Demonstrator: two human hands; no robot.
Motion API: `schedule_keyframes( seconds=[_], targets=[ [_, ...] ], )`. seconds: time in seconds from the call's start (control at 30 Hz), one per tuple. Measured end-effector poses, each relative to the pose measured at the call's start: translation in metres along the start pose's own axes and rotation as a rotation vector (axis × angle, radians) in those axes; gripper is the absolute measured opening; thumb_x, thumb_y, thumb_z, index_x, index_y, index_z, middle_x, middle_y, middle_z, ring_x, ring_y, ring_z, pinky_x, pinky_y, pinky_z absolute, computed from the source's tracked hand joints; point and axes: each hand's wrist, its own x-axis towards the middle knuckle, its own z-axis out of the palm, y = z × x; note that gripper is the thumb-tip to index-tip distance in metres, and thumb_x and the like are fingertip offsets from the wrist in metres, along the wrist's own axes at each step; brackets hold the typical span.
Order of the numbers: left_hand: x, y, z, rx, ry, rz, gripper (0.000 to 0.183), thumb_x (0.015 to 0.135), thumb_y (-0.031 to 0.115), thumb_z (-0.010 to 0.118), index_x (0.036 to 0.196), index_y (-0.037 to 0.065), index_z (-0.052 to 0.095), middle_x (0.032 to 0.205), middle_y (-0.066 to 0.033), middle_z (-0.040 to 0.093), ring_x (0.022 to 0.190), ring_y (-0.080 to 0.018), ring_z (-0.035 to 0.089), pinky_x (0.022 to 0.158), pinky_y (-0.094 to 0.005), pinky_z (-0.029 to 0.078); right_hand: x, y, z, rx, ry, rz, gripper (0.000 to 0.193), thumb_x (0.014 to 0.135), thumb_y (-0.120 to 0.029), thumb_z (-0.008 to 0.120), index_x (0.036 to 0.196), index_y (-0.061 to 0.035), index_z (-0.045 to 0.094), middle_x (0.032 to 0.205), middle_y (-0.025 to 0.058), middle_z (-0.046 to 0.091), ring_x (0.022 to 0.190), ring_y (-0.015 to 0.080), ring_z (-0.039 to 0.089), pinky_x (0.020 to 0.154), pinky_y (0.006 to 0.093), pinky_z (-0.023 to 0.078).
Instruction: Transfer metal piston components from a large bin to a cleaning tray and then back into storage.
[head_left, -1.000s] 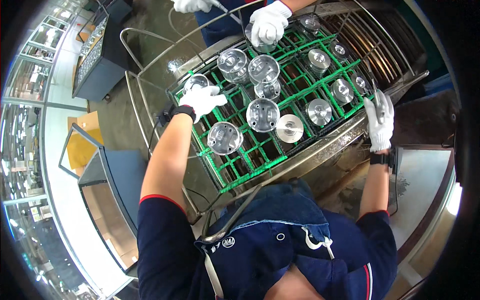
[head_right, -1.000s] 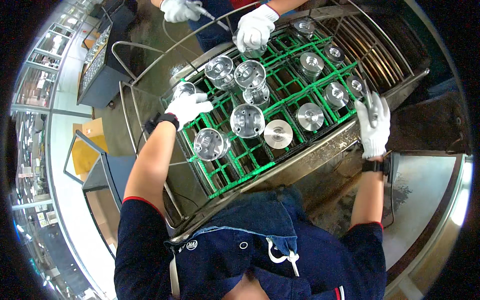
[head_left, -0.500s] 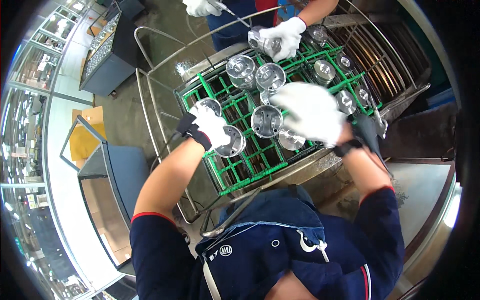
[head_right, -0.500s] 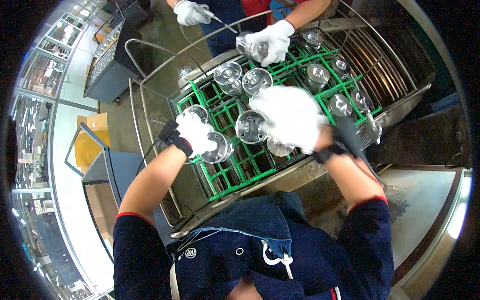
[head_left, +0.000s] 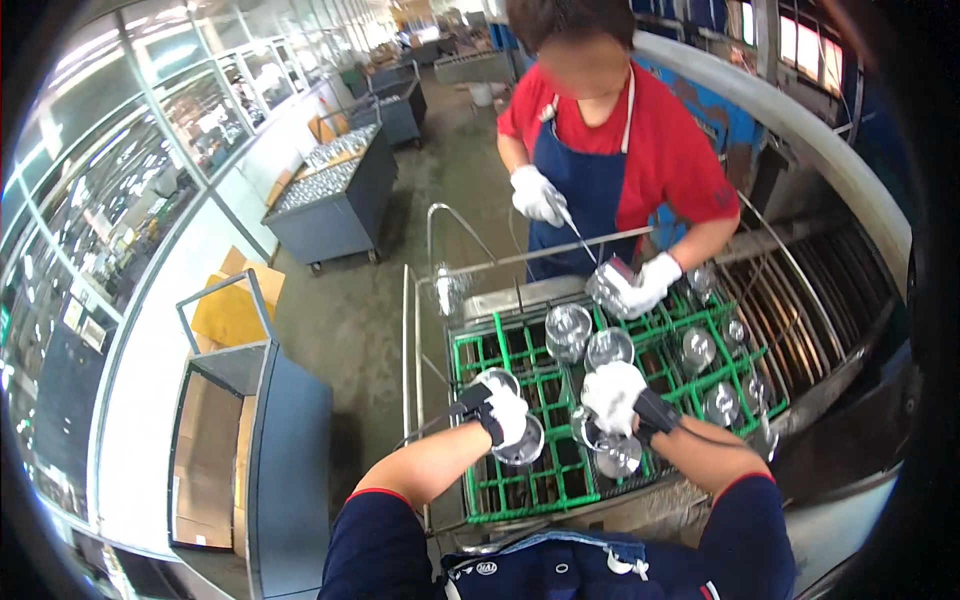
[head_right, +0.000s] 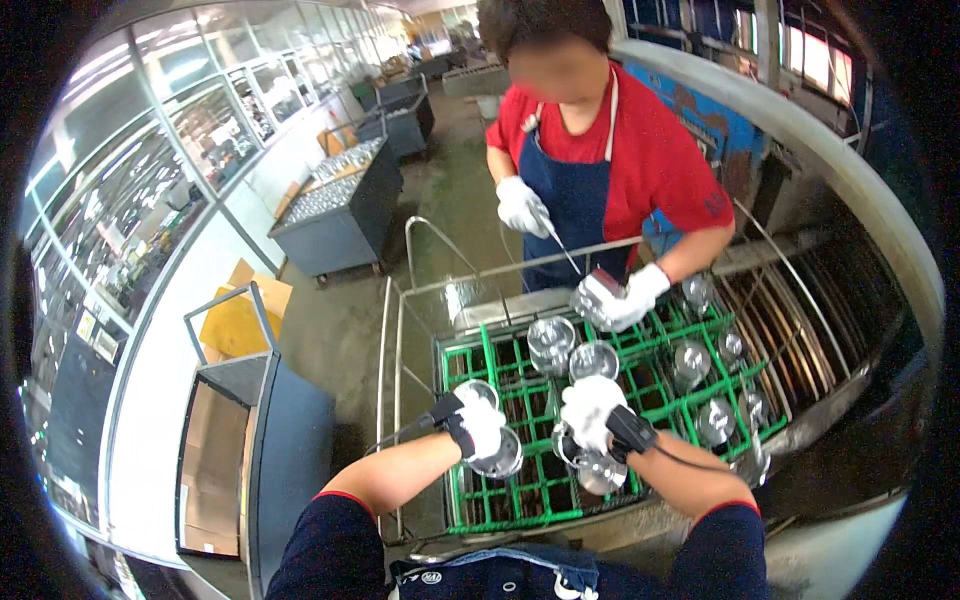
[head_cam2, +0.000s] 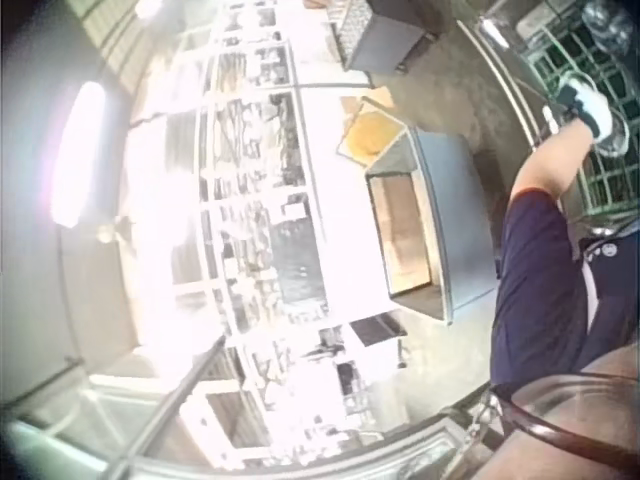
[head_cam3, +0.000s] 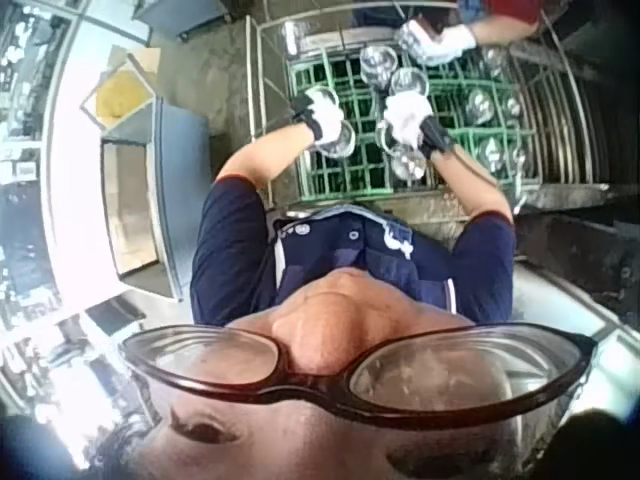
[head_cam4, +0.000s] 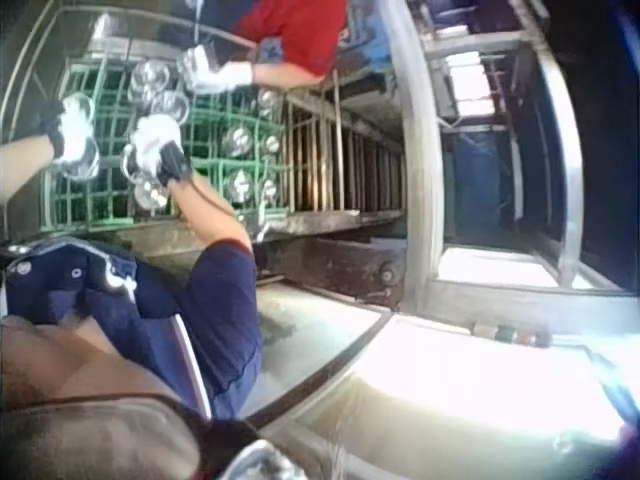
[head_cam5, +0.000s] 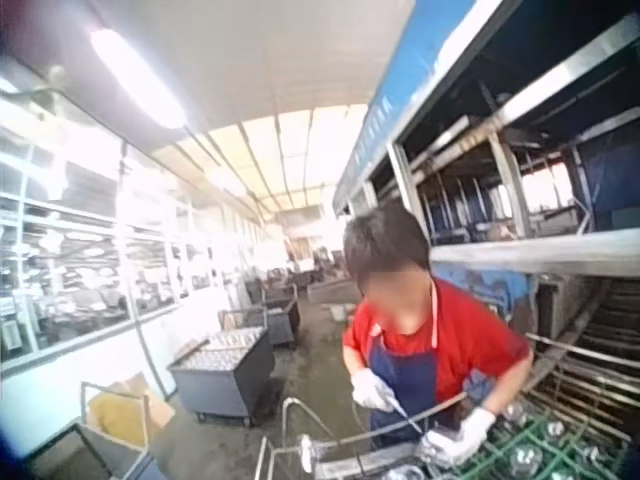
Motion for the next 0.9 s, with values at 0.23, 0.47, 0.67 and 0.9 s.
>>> schedule_keyframes(
  seconds=[0.23, 0.47, 0.67, 0.9],
  targets=[
    [-0.037, -0.027, -0.088, -0.502, 0.205, -0.074, 0.028, 0.071, 0.036, 0.066, 0.097, 0.029, 0.076, 0.1, -0.0119, 0.068, 0.101, -0.0362, 0.06, 0.09, -0.0484, 0.048, -0.013, 0.04, -0.024, -0.342, -0.145, 0.102, 0.029, 0.072, -0.03, 0.069, 0.093, -0.0111, 0.075, 0.117, 0.0126, 0.058, 0.115, 0.0305, 0.051, 0.098, 0.0424, 0.042],
    [-0.134, -0.061, -0.153, -0.732, 0.956, 0.001, 0.031, 0.069, 0.023, 0.071, 0.098, 0.016, 0.078, 0.102, -0.0078, 0.072, 0.091, -0.03, 0.064, 0.081, -0.0459, 0.052, 0.003, 0.05, -0.017, -0.171, -0.097, 0.149, 0.043, 0.065, -0.02, 0.074, 0.107, -0.0117, 0.067, 0.105, 0.0141, 0.068, 0.095, 0.0325, 0.066, 0.078, 0.04, 0.054],
    [-0.239, -0.085, -0.17, -0.925, 1.108, -0.413, 0.03, 0.071, 0.008, 0.084, 0.099, 0.004, 0.074, 0.102, -0.0147, 0.071, 0.095, -0.0234, 0.068, 0.087, -0.0373, 0.053, 0.009, 0.071, 0.007, -0.429, -0.151, -0.162, 0.013, 0.063, -0.022, 0.069, 0.074, -0.0177, 0.075, 0.08, 0.0052, 0.072, 0.084, 0.025, 0.069, 0.072, 0.0381, 0.052],
    [-0.357, -0.081, -0.07, -0.569, 0.866, -1.193, 0.024, 0.068, 0.01, 0.073, 0.091, 0.013, 0.079, 0.087, -0.0139, 0.07, 0.086, -0.0327, 0.065, 0.083, -0.0395, 0.05, -0.032, 0.039, -0.036, -0.283, 0.055, -0.062, 0.023, 0.062, -0.03, 0.072, 0.08, -0.0183, 0.079, 0.08, 0.0075, 0.071, 0.078, 0.0284, 0.067, 0.071, 0.04, 0.052]
  ],
)
